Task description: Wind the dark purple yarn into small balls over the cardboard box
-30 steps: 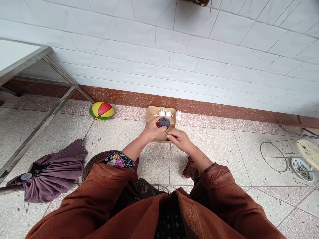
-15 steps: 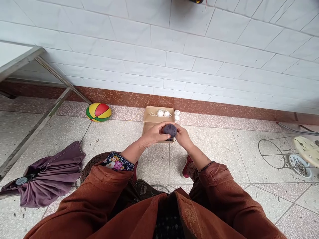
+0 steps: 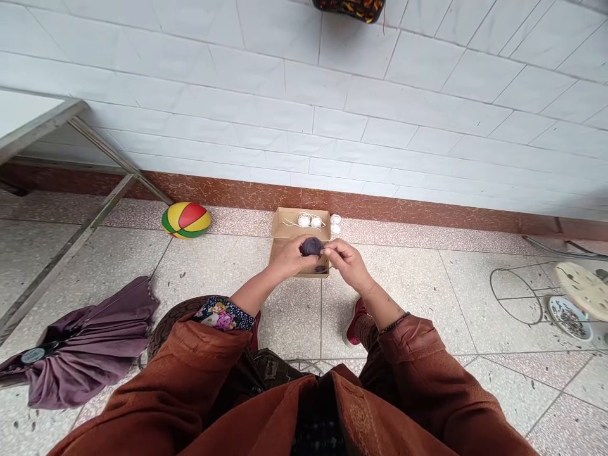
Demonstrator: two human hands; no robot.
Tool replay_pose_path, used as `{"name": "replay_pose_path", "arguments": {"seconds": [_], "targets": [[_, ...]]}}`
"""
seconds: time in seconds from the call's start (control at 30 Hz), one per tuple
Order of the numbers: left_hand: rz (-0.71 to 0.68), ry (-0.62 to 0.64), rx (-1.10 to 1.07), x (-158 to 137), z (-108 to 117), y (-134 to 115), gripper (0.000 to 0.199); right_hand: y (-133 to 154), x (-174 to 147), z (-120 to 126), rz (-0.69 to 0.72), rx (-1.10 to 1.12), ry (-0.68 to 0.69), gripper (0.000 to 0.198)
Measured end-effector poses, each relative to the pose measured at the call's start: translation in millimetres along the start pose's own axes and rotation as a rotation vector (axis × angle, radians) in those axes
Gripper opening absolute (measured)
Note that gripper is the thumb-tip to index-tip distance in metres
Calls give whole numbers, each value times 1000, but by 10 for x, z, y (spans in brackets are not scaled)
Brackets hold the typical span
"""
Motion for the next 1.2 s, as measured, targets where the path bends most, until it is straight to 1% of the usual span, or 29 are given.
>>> {"name": "replay_pose_path", "arguments": {"seconds": [0.07,0.1,0.17,0.23,0.3,0.4,0.5,0.57,0.6,0.67,0.73,0.8,0.87,0.97,1.03,1.1,1.2], "targets": [[17,87,-76,-39,-62,-24,54,-78,54,92,-55,31,-99,40],[45,137,-150,-65,-98,-41,58,-126,81,122,-85,36,-134,40],[105,224,-354,-119,-171,-94,67,-229,129,141,-142,30,-171,40],[150,251,-543,-153,-211,-158,74,-323,161,113,-194,20,-170,40],[163,211,-656,-150,-211,-199,75,-390,170,58,-229,3,-154,40],[152,68,-694,-88,-164,-180,63,-402,139,-38,-227,-58,-107,37],[126,-113,-624,-16,-89,-96,53,-289,67,-145,-136,-128,6,35],[128,-199,-522,10,-52,-35,52,-166,9,-200,-47,-135,110,34],[133,-211,-462,18,-46,-11,53,-100,-17,-203,-8,-123,143,35],[133,-186,-351,31,-60,19,55,25,-55,-152,45,-72,156,36],[117,-142,-267,43,-84,27,57,128,-80,-47,63,-6,131,38],[100,-126,-227,53,-93,29,55,207,-110,60,56,48,128,38],[118,-130,-255,60,-87,50,52,271,-154,136,44,68,159,38],[218,-173,-378,62,-46,130,48,365,-247,143,75,51,282,33],[279,-214,-473,63,-10,189,47,420,-309,90,125,39,377,29],[306,-248,-554,68,21,232,45,460,-356,19,177,18,451,26],[316,-286,-598,70,51,266,45,491,-392,-87,232,-57,516,25]]}}
Point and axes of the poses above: each hand's wrist, its own x-axis towards the middle knuckle, its own z-axis out of the back of the hand, y = z × x, the point moved 5 cm from there along x, towards the middle knuckle, and after that the axes turned 11 degrees about -z, right-handed, at the moved point
